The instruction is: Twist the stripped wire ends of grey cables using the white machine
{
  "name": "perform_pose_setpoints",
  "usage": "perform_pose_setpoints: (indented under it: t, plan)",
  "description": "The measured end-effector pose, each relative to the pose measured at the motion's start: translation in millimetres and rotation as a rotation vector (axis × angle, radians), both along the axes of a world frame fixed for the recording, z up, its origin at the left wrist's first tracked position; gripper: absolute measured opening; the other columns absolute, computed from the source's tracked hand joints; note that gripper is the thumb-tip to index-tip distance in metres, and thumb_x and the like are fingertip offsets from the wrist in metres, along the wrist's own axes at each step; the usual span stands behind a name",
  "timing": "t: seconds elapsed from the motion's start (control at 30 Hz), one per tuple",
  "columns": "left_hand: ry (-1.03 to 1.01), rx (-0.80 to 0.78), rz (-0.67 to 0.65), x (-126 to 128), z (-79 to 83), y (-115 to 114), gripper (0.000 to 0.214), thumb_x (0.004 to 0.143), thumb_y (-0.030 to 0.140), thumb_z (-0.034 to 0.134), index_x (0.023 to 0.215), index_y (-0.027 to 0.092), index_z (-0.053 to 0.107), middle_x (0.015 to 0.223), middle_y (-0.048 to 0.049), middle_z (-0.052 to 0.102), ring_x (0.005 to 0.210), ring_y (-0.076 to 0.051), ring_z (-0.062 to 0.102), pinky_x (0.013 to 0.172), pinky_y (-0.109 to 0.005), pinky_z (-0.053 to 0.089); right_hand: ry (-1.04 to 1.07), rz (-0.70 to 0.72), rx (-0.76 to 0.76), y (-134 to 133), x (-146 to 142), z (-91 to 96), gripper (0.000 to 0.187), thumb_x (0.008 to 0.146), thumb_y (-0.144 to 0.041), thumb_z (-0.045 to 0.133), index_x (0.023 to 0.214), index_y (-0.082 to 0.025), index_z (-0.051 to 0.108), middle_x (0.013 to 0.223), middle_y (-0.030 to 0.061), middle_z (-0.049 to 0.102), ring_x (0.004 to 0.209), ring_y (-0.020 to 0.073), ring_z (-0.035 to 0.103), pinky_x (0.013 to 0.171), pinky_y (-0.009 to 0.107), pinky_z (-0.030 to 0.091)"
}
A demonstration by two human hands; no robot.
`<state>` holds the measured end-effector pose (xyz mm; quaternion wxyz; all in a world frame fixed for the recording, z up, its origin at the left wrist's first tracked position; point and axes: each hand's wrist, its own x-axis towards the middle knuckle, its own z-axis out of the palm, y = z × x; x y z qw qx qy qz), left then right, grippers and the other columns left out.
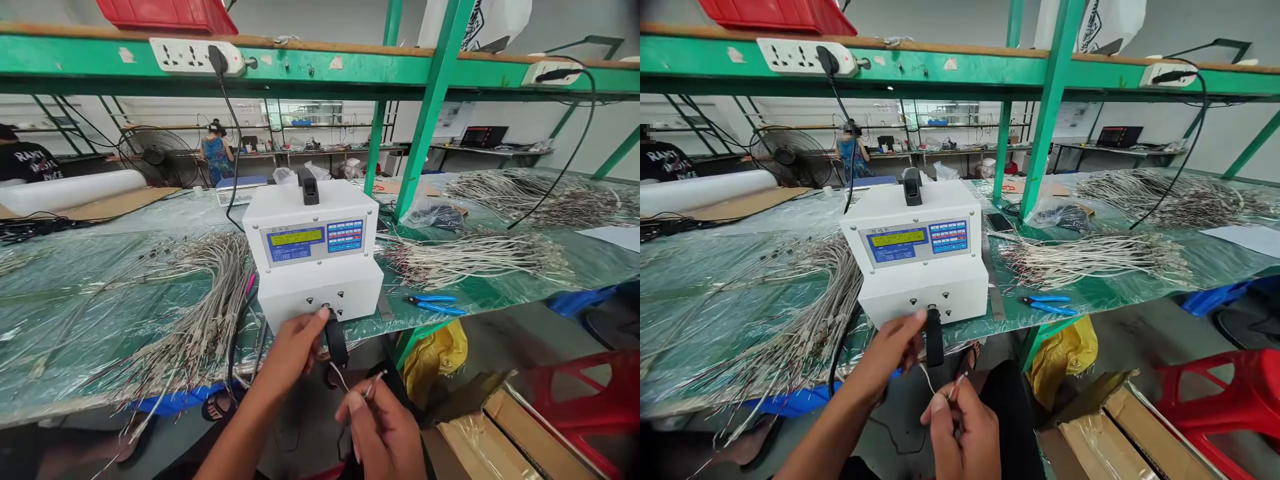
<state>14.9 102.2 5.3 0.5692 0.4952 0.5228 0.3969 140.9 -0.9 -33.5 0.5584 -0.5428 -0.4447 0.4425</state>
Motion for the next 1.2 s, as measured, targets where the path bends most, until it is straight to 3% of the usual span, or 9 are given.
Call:
perform_pose_setpoints:
  t: [0.1, 0.17, 0.37, 0.53, 0.67, 0.83, 0.93, 1.07, 1.2]
  plan:
    - [-0.063, -0.121, -0.150, 10, 0.2, 17, 0.052, 0.070, 0.060, 0.072, 0.053, 0.022, 0.040, 0.043, 0.0073, 0.032, 0.038, -0.008, 0.025, 0.038, -0.022, 0.018, -0.037, 0.061, -0.024, 11, 0, 4.0, 0.039, 0.090, -0.049, 0.049, 0.067, -0.018, 0.051, 0.056, -0.0049, 0.042, 0.049, 0.0082, 0.033, 0.048, 0.022, 0.024]
    - [-0.107, -0.162, -0.179, 13, -1.8, 21, 0.053, 0.069, 0.059, 0.073, 0.056, 0.023, 0.035, 0.046, 0.0103, 0.024, 0.041, -0.006, 0.017, 0.040, -0.022, 0.013, -0.039, 0.101, -0.023, 17, 0, 4.6, 0.038, 0.091, -0.047, 0.049, 0.067, -0.017, 0.050, 0.058, -0.0042, 0.043, 0.051, 0.0086, 0.034, 0.050, 0.022, 0.025]
    - [-0.171, -0.176, -0.142, 13, -10.1, 20, 0.047, 0.072, 0.053, 0.070, 0.059, 0.023, 0.036, 0.049, 0.0102, 0.022, 0.044, -0.006, 0.014, 0.042, -0.022, 0.010, 0.029, 0.132, -0.061, 25, -1, -0.2, 0.036, 0.091, -0.047, 0.049, 0.070, -0.018, 0.049, 0.059, -0.0055, 0.043, 0.048, 0.0079, 0.030, 0.045, 0.021, 0.023]
    - [-0.183, -0.175, -0.134, 15, -12.5, 21, 0.045, 0.073, 0.051, 0.070, 0.059, 0.022, 0.038, 0.050, 0.0102, 0.022, 0.044, -0.006, 0.012, 0.042, -0.022, 0.009, -0.016, 0.058, -0.079, 26, -1, -6.3, 0.037, 0.095, -0.048, 0.045, 0.074, -0.018, 0.052, 0.063, -0.0031, 0.050, 0.049, 0.0088, 0.036, 0.047, 0.021, 0.031]
    - [-0.184, -0.129, -0.108, 13, -13.0, 17, 0.053, 0.073, 0.058, 0.070, 0.055, 0.023, 0.035, 0.047, 0.0100, 0.022, 0.042, -0.007, 0.017, 0.042, -0.023, 0.014, 0.022, 0.100, -0.125, 25, -2, -6.7, 0.038, 0.094, -0.051, 0.048, 0.079, -0.017, 0.052, 0.068, -0.0009, 0.056, 0.050, 0.0081, 0.041, 0.048, 0.020, 0.033]
    - [-0.132, -0.023, 0.109, 4, -29.5, -11, 0.054, 0.083, 0.069, 0.051, 0.064, 0.019, 0.055, 0.043, 0.0049, 0.038, 0.041, -0.012, 0.034, 0.043, -0.025, 0.024, 0.134, 0.135, -0.197, 20, 2, -8.0, 0.044, 0.083, -0.058, 0.060, 0.090, -0.014, 0.060, 0.063, -0.0026, 0.052, 0.050, 0.0089, 0.043, 0.047, 0.019, 0.032]
    - [-0.100, -0.027, 0.244, 2, -50.4, -40, 0.053, 0.083, 0.066, 0.054, 0.065, 0.017, 0.059, 0.043, 0.0053, 0.038, 0.043, -0.012, 0.035, 0.046, -0.025, 0.024, 0.066, 0.104, -0.184, 18, 5, -12.5, 0.042, 0.083, -0.056, 0.061, 0.084, -0.014, 0.061, 0.060, -0.0031, 0.049, 0.051, 0.0096, 0.041, 0.049, 0.020, 0.032]
    - [-0.157, -0.123, 0.278, 7, -76.9, -73, 0.057, 0.077, 0.067, 0.062, 0.050, 0.018, 0.053, 0.039, 0.0045, 0.036, 0.040, -0.011, 0.031, 0.044, -0.025, 0.019, -0.033, 0.010, -0.108, 17, 4, -16.0, 0.041, 0.083, -0.055, 0.061, 0.075, -0.015, 0.058, 0.058, -0.0041, 0.043, 0.056, 0.0106, 0.037, 0.052, 0.020, 0.032]
    - [-0.170, -0.223, 0.303, 13, -88.9, -86, 0.062, 0.073, 0.071, 0.063, 0.046, 0.016, 0.053, 0.037, 0.0044, 0.035, 0.038, -0.009, 0.031, 0.043, -0.023, 0.021, -0.039, 0.008, -0.113, 15, 0, -13.2, 0.042, 0.085, -0.057, 0.057, 0.074, -0.017, 0.055, 0.055, -0.0049, 0.044, 0.050, 0.0103, 0.042, 0.049, 0.020, 0.033]
